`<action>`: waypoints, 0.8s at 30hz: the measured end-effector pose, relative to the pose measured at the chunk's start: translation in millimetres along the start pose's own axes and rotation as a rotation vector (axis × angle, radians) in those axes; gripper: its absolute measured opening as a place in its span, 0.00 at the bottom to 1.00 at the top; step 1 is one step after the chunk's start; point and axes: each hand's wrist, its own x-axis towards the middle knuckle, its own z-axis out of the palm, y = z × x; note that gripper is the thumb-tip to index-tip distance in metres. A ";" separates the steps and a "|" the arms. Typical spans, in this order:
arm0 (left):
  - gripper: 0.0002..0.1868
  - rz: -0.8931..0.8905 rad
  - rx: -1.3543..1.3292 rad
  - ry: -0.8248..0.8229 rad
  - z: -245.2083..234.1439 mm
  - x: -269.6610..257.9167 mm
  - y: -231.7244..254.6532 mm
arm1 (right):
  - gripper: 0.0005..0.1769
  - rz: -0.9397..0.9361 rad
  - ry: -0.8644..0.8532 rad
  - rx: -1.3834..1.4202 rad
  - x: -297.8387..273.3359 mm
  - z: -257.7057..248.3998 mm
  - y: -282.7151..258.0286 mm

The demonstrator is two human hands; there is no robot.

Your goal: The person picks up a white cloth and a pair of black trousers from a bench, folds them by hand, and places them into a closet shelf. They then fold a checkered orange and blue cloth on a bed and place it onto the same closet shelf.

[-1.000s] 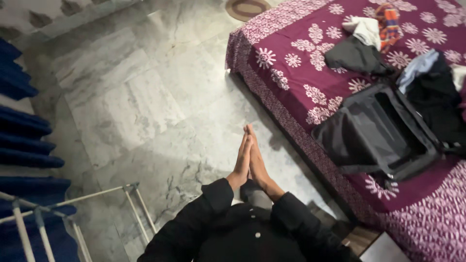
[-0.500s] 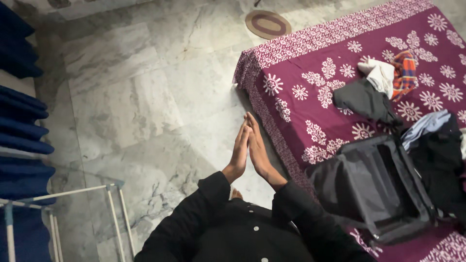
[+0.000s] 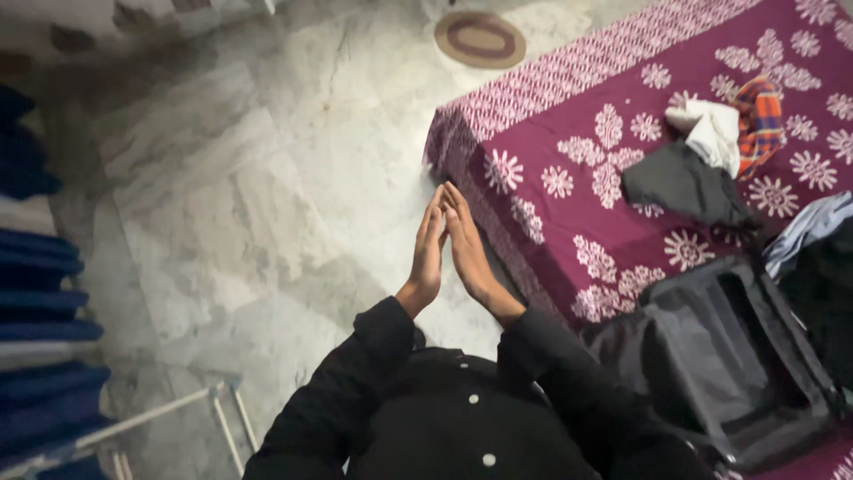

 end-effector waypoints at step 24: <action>0.34 0.150 -0.010 0.064 -103.8 196.1 41.6 | 0.33 0.024 0.000 -0.035 235.9 72.1 39.7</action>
